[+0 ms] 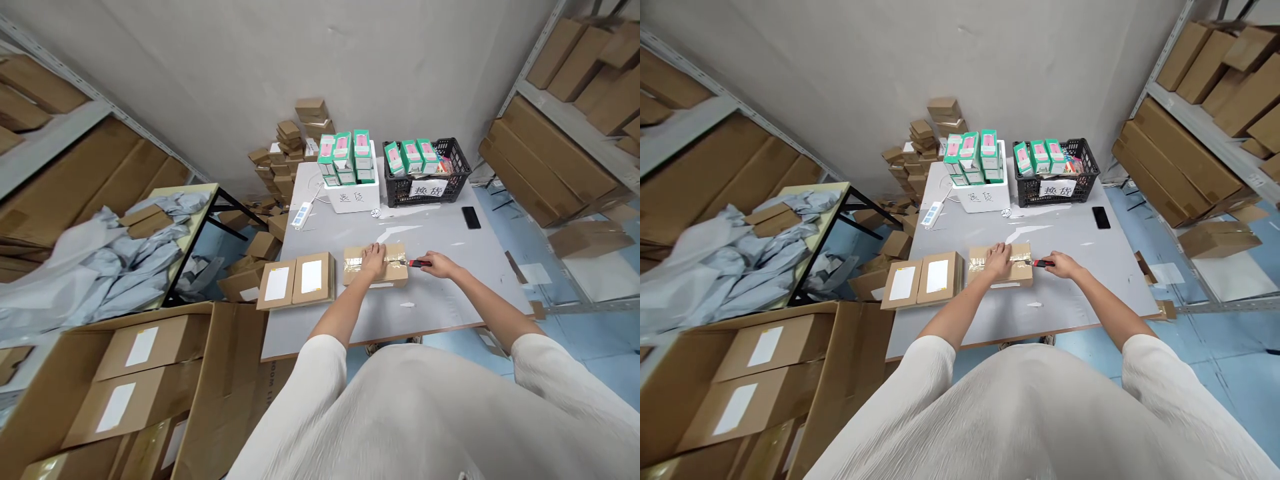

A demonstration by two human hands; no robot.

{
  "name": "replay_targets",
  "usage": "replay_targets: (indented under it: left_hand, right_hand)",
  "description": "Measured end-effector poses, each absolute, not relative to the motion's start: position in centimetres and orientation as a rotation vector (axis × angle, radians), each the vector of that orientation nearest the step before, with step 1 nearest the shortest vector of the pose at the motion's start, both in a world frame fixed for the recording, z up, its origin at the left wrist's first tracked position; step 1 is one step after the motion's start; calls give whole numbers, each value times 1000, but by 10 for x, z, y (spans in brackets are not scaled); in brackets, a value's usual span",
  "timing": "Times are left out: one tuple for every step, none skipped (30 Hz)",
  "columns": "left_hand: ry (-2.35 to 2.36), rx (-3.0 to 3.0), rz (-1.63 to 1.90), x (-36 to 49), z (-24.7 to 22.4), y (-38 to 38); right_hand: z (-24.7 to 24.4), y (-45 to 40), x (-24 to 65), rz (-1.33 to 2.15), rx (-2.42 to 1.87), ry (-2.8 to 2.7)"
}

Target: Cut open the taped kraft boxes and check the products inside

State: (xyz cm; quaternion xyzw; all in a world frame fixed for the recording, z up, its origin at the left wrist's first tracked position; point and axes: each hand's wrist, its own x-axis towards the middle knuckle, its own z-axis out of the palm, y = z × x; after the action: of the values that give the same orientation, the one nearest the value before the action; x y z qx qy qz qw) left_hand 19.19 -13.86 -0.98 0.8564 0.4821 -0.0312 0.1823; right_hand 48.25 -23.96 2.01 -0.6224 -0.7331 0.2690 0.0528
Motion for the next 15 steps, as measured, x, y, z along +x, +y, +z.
replay_targets:
  left_hand:
    - [1355, 2433, -86, 191, -13, -139]
    - [1351, 2445, -78, 190, -16, -141]
    - [1348, 2454, -65, 189, -19, -142]
    - [1347, 2461, -46, 189, -23, -143]
    - [1349, 2468, -20, 188, -26, -145]
    - [1352, 2477, 9, 188, -29, -146]
    - [1355, 2487, 40, 187, -32, -147]
    - [1359, 2498, 70, 187, -34, -148]
    - [1362, 2507, 95, 187, -37, -149]
    - [1365, 2514, 115, 187, -39, -150]
    - [1366, 2519, 130, 186, -41, -151]
    - [1366, 2521, 141, 186, -42, -151]
    - [1366, 2521, 150, 186, -44, -152]
    - [1366, 2521, 159, 186, -45, -152]
    - [1365, 2521, 168, 186, -47, -152]
  right_hand:
    - [18, -240, 483, 807, -1886, -2233]
    - [16, -240, 482, 798, -1880, -2234]
    - [15, -241, 482, 790, -1877, -2232]
    - [13, -243, 481, 780, -1878, -2224]
    - [11, -245, 479, 766, -1883, -2211]
    - [9, -247, 477, 749, -1890, -2195]
    - [7, -249, 475, 728, -1899, -2179]
    - [5, -251, 474, 706, -1905, -2168]
    - [3, -252, 472, 684, -1909, -2164]
    - [1, -253, 472, 663, -1911, -2167]
    - [-1, -254, 472, 642, -1915, -2175]
    - [-3, -254, 472, 619, -1923, -2185]
    - [-5, -254, 473, 595, -1932, -2195]
    - [-7, -253, 475, 571, -1939, -2206]
    - [-8, -253, 476, 545, -1944, -2217]
